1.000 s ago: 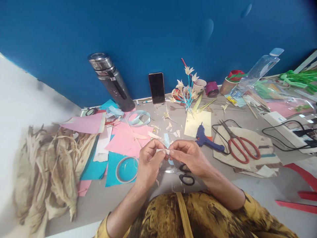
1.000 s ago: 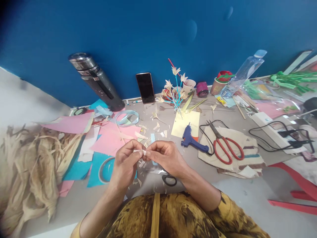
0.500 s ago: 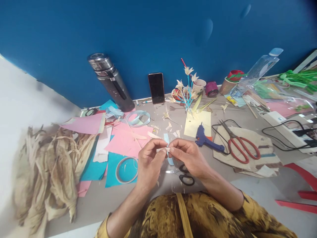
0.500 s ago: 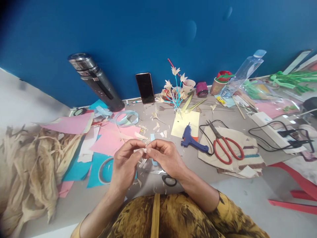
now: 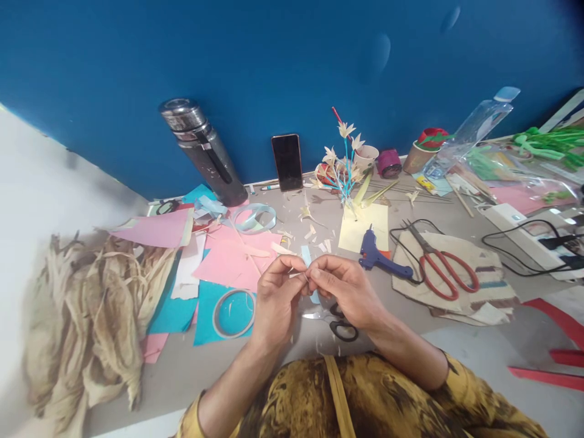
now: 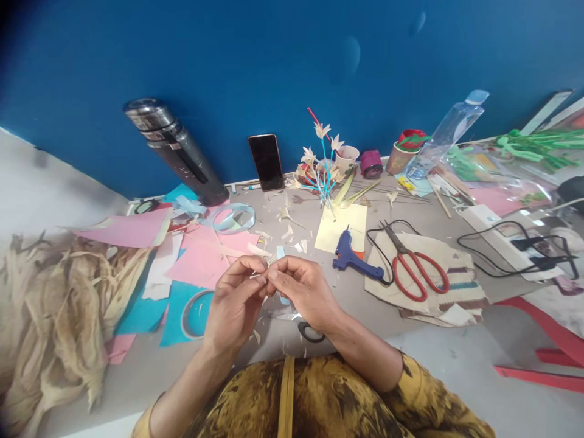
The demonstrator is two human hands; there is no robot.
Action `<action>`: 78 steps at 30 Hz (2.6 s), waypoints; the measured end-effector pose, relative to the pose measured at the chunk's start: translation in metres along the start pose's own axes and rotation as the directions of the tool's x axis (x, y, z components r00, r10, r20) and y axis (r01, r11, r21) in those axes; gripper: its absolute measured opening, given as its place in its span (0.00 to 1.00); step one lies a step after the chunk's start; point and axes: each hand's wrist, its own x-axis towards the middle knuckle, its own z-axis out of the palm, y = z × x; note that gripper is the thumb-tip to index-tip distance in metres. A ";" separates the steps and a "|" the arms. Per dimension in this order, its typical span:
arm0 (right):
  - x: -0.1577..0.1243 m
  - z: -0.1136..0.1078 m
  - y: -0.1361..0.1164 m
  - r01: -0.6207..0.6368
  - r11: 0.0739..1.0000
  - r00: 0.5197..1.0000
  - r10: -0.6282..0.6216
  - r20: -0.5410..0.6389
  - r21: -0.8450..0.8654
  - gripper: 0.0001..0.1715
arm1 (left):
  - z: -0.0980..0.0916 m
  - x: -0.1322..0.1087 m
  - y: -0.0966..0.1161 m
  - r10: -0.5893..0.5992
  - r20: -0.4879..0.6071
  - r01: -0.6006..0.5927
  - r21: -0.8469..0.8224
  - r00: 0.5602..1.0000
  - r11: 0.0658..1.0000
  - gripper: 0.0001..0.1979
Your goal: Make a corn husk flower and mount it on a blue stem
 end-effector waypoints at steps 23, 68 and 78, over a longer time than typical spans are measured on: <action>-0.005 -0.002 -0.010 -0.001 0.960 0.964 -0.074 -0.254 -0.281 0.10 | -0.007 0.001 0.003 0.053 0.068 -0.060 0.110 0.996 0.992 0.13; -0.005 -0.007 -0.012 -0.006 0.977 0.997 -0.011 -0.079 -0.213 0.10 | -0.006 -0.001 0.007 0.230 0.004 -0.201 0.498 0.973 0.844 0.03; -0.018 -0.018 -0.005 -0.015 0.988 0.994 -0.003 -0.112 -0.155 0.14 | -0.007 0.004 0.005 -0.170 0.121 0.154 0.136 0.978 0.979 0.10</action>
